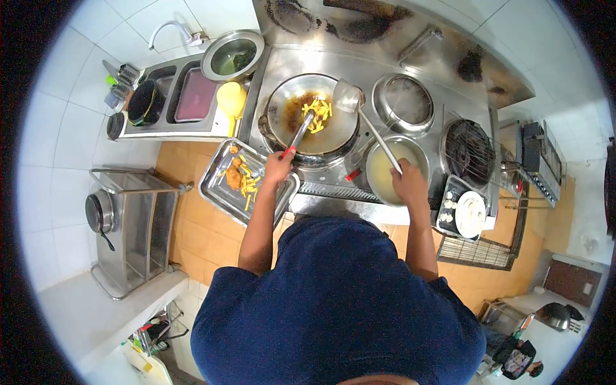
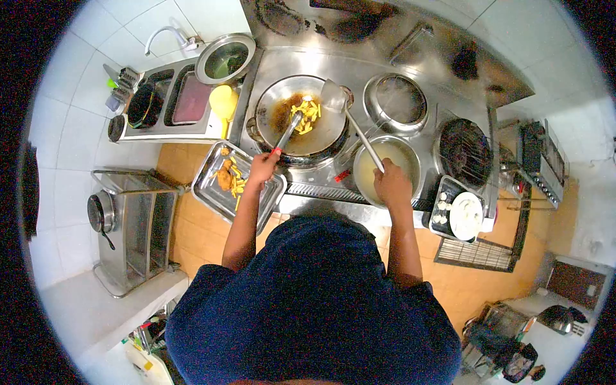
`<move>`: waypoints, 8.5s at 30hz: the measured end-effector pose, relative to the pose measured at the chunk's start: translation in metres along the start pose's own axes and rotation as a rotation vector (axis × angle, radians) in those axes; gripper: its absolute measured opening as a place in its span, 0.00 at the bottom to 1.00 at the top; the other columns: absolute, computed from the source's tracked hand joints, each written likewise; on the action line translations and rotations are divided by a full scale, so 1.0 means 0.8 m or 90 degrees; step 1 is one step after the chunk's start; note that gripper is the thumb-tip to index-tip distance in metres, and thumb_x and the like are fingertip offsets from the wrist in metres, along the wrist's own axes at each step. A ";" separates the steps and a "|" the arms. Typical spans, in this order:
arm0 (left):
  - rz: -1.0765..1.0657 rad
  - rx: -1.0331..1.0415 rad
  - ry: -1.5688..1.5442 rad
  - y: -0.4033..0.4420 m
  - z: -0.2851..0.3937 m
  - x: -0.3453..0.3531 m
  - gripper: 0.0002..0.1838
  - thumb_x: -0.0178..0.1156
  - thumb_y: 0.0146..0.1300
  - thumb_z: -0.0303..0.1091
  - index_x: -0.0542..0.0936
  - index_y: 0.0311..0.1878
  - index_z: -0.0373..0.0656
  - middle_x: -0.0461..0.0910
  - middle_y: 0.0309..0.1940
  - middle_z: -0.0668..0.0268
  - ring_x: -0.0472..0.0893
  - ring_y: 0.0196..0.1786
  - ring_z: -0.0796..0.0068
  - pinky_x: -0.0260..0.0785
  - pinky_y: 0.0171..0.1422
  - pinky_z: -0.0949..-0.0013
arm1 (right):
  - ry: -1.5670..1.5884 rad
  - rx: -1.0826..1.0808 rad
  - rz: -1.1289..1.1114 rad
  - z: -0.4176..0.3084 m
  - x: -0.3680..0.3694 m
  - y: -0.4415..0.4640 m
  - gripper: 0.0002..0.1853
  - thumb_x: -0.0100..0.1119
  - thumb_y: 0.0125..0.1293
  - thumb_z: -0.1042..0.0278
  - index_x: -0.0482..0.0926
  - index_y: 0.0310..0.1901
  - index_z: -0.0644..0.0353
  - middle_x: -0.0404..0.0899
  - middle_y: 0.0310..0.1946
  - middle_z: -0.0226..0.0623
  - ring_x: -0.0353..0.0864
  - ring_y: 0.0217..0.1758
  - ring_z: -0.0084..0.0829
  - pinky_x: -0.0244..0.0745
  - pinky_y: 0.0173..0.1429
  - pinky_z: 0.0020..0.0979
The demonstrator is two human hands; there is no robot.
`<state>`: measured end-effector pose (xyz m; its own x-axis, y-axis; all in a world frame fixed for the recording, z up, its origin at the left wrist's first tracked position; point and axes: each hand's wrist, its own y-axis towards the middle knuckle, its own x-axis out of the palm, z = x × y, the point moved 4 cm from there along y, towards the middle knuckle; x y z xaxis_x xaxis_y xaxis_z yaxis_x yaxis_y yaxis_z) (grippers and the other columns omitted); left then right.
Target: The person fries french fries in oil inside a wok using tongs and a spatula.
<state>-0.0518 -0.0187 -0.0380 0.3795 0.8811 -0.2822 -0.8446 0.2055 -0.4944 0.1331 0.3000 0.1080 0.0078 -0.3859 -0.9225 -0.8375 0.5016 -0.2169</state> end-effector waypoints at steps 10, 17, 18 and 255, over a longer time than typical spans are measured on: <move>-0.110 -0.164 -0.214 -0.027 0.020 -0.001 0.28 0.62 0.65 0.61 0.81 0.38 0.39 0.71 0.19 0.73 0.64 0.14 0.84 0.54 0.17 0.77 | -0.008 -0.011 -0.003 -0.022 -0.012 0.005 0.14 0.59 0.66 0.57 0.76 0.45 0.58 0.82 0.37 0.54 0.82 0.42 0.59 0.77 0.46 0.56; 0.058 0.112 0.177 -0.021 0.034 -0.001 0.30 0.66 0.60 0.59 0.80 0.31 0.34 0.79 0.23 0.56 0.78 0.21 0.61 0.71 0.27 0.61 | 0.012 0.003 0.004 -0.011 -0.005 0.006 0.14 0.58 0.67 0.57 0.76 0.44 0.59 0.82 0.38 0.54 0.82 0.43 0.59 0.76 0.47 0.57; 0.077 0.154 0.248 -0.017 0.037 0.002 0.29 0.66 0.59 0.58 0.80 0.33 0.33 0.80 0.24 0.53 0.80 0.24 0.55 0.73 0.30 0.58 | 0.013 0.010 0.000 -0.009 -0.005 0.006 0.14 0.58 0.67 0.57 0.75 0.44 0.59 0.82 0.38 0.54 0.82 0.43 0.59 0.76 0.47 0.57; -0.070 -0.146 -0.265 -0.039 0.031 -0.006 0.35 0.50 0.68 0.67 0.77 0.47 0.38 0.69 0.17 0.72 0.61 0.12 0.81 0.47 0.15 0.72 | -0.085 -0.037 0.124 0.002 0.005 0.000 0.09 0.59 0.59 0.65 0.83 0.41 0.50 0.79 0.38 0.40 0.84 0.40 0.46 0.80 0.43 0.48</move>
<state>-0.0367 -0.0187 -0.0005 0.2385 0.9647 0.1118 -0.6854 0.2487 -0.6844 0.1339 0.2998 0.1039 -0.0884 -0.1777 -0.9801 -0.8605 0.5093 -0.0148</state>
